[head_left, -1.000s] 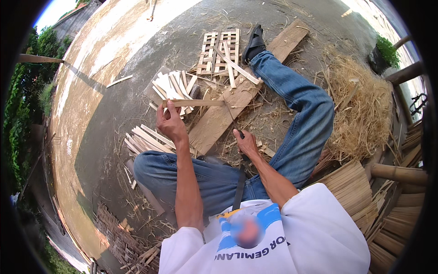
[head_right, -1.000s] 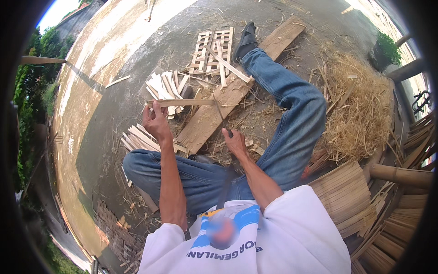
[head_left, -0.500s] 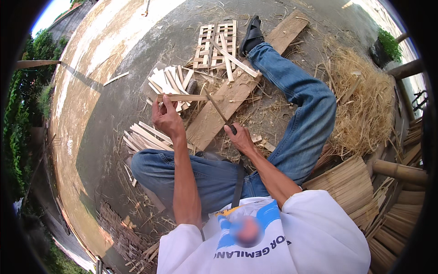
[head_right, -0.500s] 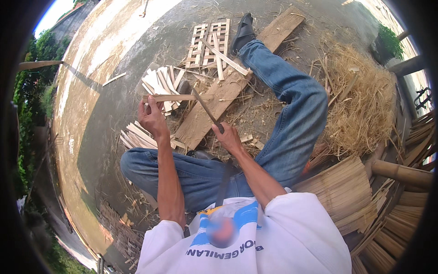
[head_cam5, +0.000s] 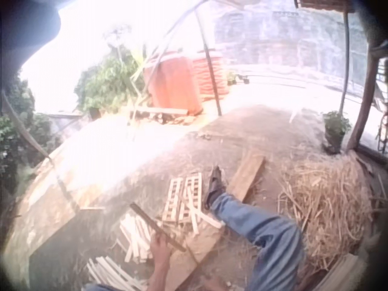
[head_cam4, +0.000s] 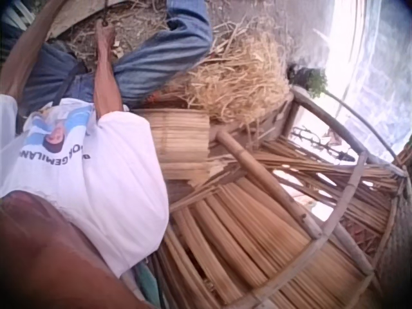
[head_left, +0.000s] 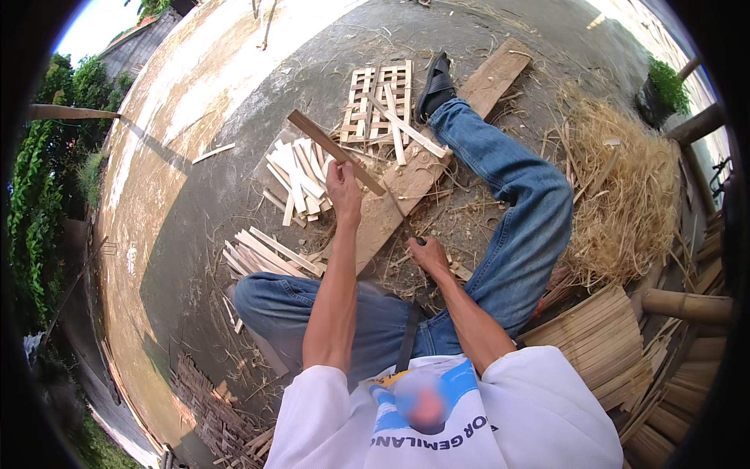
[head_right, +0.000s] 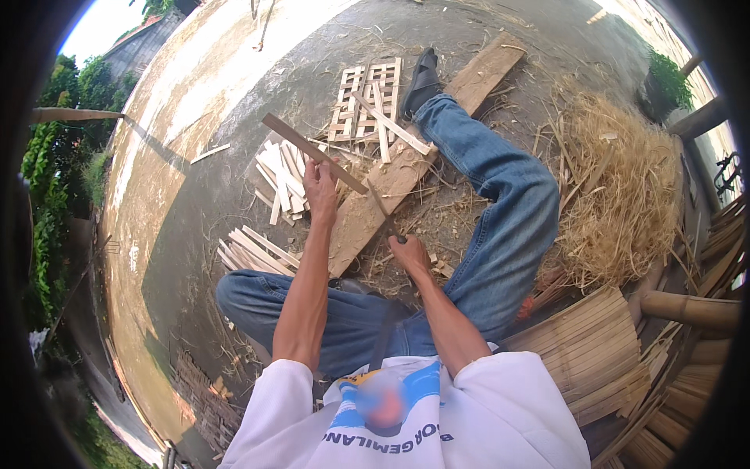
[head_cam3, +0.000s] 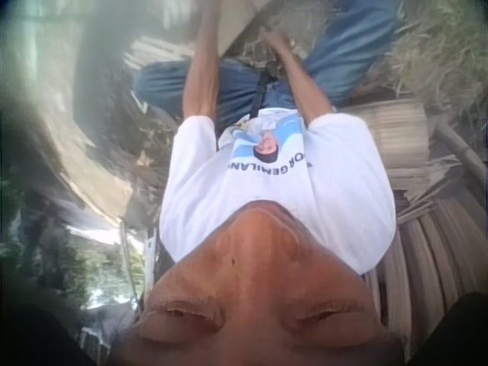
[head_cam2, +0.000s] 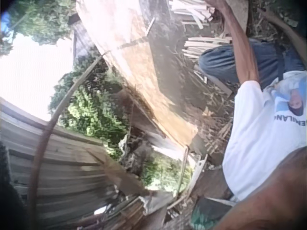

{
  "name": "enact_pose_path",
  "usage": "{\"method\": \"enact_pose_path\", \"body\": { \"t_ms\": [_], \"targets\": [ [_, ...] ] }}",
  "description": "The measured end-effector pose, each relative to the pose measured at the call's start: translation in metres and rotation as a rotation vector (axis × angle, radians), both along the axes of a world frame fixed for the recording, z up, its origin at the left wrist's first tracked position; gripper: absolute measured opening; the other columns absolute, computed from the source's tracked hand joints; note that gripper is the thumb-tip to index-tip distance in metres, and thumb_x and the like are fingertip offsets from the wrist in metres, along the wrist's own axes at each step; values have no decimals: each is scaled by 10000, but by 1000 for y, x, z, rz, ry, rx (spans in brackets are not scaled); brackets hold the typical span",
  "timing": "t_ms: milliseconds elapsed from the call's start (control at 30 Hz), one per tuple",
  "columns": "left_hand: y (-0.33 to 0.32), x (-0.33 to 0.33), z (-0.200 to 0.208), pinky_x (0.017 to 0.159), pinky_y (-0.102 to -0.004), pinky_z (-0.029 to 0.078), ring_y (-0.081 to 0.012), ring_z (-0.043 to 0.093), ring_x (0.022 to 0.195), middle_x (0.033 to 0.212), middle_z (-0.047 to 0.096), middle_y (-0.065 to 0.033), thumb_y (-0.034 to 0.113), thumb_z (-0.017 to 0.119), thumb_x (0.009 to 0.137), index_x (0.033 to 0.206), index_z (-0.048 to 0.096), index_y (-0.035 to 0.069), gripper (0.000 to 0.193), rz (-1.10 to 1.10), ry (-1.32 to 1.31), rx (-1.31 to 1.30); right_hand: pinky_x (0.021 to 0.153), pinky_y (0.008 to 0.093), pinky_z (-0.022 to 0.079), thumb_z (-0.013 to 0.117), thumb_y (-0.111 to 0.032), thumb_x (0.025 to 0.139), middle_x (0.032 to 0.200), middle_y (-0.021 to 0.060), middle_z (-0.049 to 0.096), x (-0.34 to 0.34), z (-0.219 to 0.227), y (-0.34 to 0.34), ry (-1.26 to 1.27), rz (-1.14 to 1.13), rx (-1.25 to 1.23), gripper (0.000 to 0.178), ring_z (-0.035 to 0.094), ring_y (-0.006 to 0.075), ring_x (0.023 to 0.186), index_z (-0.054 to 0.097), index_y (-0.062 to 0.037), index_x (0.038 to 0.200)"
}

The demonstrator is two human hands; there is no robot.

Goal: The person sits on the ground and uses a large knife to split thin bamboo strips into smaller pieces. They repeatedly shave and cut the strips, then place the finished pieces into a pile and later into a bamboo tube.

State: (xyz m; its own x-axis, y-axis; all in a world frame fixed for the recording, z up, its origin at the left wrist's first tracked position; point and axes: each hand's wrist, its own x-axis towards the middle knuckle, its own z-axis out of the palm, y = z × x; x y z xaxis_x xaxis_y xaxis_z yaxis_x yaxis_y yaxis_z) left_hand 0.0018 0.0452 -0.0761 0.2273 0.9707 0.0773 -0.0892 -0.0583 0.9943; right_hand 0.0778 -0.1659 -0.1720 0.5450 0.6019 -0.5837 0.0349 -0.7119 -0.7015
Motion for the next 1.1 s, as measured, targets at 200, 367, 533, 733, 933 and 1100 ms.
{"method": "enact_pose_path", "body": {
  "t_ms": [200,367,533,733,933,1100],
  "targets": [
    [-44,-21,91,456,-226,452,-81,537,529,834,578,-37,241,531,1073,1166,542,25,234,-252,33,-238,657,436,522,679,-366,876,700,179,681,21,96,24,-192,-86,381,375,692,355,700,672,8,884],
    [-86,-34,129,419,-208,369,-46,450,483,772,591,-17,247,563,1063,1185,565,43,238,-323,173,-347,595,443,507,686,-254,874,673,190,641,35,142,27,-334,211,596,249,679,359,666,628,-16,827],
    [-111,-49,139,409,-207,323,-29,402,477,720,546,5,227,549,1069,1166,567,27,223,-331,231,-405,612,475,517,708,-246,804,694,171,657,52,149,19,-522,387,544,186,680,378,687,643,-72,821],
    [-141,-74,143,412,-196,311,-15,379,482,710,518,17,232,533,1078,1165,559,1,248,-382,230,-466,662,469,543,706,-328,785,751,170,703,80,136,37,-488,327,314,230,697,378,721,712,-99,804],
    [-159,-89,149,400,-192,311,-14,381,469,705,527,12,239,526,1081,1176,555,0,259,-435,278,-470,653,451,531,678,-359,780,742,187,697,111,101,54,-349,124,196,329,697,340,689,704,-33,815],
    [-156,-107,120,396,-192,314,-16,391,466,696,533,10,215,525,1076,1146,561,6,223,-326,332,-488,612,460,507,688,-348,787,700,166,681,79,119,34,-405,350,340,309,678,321,640,675,-40,798]
  ]
}}
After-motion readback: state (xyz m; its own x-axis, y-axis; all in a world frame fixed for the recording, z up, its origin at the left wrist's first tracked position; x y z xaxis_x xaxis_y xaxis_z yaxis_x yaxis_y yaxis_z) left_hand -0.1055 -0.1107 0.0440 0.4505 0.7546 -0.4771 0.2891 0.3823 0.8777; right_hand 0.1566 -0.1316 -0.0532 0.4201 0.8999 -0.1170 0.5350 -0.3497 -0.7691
